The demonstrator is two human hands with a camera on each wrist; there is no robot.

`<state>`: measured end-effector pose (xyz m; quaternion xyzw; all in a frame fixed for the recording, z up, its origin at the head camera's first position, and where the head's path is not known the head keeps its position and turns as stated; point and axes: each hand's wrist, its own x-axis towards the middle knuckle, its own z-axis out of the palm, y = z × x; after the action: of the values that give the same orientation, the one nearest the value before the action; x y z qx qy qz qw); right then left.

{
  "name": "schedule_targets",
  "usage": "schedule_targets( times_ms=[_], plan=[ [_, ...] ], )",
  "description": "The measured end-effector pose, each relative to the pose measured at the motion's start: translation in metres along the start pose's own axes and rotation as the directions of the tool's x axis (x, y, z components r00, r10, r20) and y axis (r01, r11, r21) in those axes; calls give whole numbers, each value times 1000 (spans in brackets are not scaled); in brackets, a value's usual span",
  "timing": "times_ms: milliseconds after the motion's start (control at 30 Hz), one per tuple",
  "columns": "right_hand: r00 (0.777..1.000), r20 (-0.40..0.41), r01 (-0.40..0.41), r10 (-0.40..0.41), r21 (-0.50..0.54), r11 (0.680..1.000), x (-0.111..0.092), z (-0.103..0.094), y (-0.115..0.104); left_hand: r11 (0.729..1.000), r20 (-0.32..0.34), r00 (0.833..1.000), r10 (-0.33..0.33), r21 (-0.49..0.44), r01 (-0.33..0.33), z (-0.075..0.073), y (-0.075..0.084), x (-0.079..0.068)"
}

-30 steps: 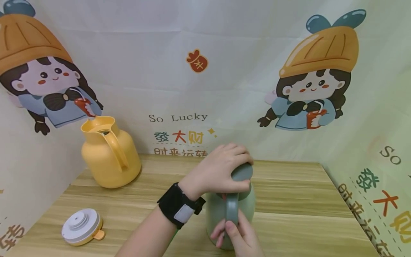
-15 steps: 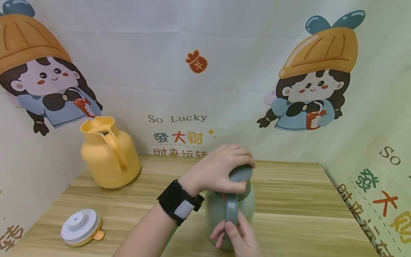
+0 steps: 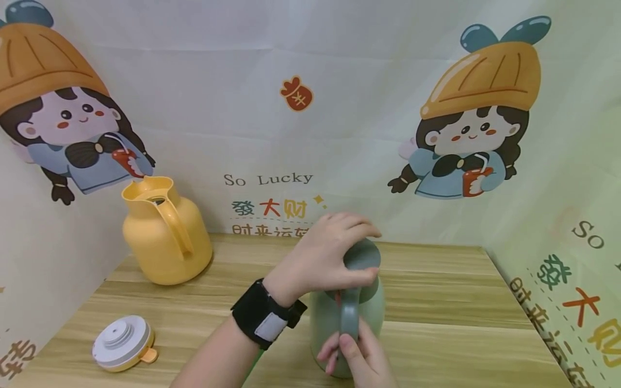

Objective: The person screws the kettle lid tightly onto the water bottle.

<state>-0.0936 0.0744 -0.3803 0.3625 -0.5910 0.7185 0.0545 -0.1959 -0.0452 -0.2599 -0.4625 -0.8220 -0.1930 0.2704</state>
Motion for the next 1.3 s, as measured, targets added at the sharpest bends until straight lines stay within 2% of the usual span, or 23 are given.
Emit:
schedule_targets(
  times_ms=[67,100,200,267,333,433,500,600,667,733,933,1000,1167,1300],
  plan=[
    [1000,-6,0,0,-1,1000,0,0,0,989,-50,993,-111,93,115,-3,10,1],
    [1000,-9,-3,3,1,1000,0,0,0,974,-71,983,-171,136,179,-5,15,2],
    [999,-21,-25,25,-4,1000,-1,0,0,905,-103,938,-332,246,347,-6,28,2],
    [1000,-12,-7,7,-14,1000,-1,-1,2,858,-107,905,-411,291,423,-5,35,3],
    [1000,0,12,-12,-23,1000,0,-2,4,816,-97,876,-472,328,476,-3,39,3],
    [999,16,35,-35,-20,999,0,-3,7,769,-82,845,-529,375,518,1,43,5],
    [999,19,38,-38,-14,999,0,-3,7,746,-73,830,-553,400,532,4,46,7],
    [999,20,43,-42,-12,999,0,-3,7,728,-76,821,-566,421,541,6,49,8],
    [999,20,47,-47,-11,999,0,-2,7,730,-77,823,-563,420,539,7,49,9],
    [999,21,49,-49,-10,999,1,-2,6,742,-78,833,-548,415,527,8,48,9],
    [1000,9,17,-16,-46,999,-1,-2,5,806,-51,879,-475,377,457,9,40,7],
    [1000,10,27,-27,-54,998,-1,-2,6,826,-38,887,-460,347,443,9,38,6],
    [997,19,80,-79,-54,995,0,-2,7,865,-8,894,-449,249,436,9,33,3],
    [997,21,76,-75,-42,996,0,-3,7,888,19,903,-430,192,419,9,30,2]
  ],
)
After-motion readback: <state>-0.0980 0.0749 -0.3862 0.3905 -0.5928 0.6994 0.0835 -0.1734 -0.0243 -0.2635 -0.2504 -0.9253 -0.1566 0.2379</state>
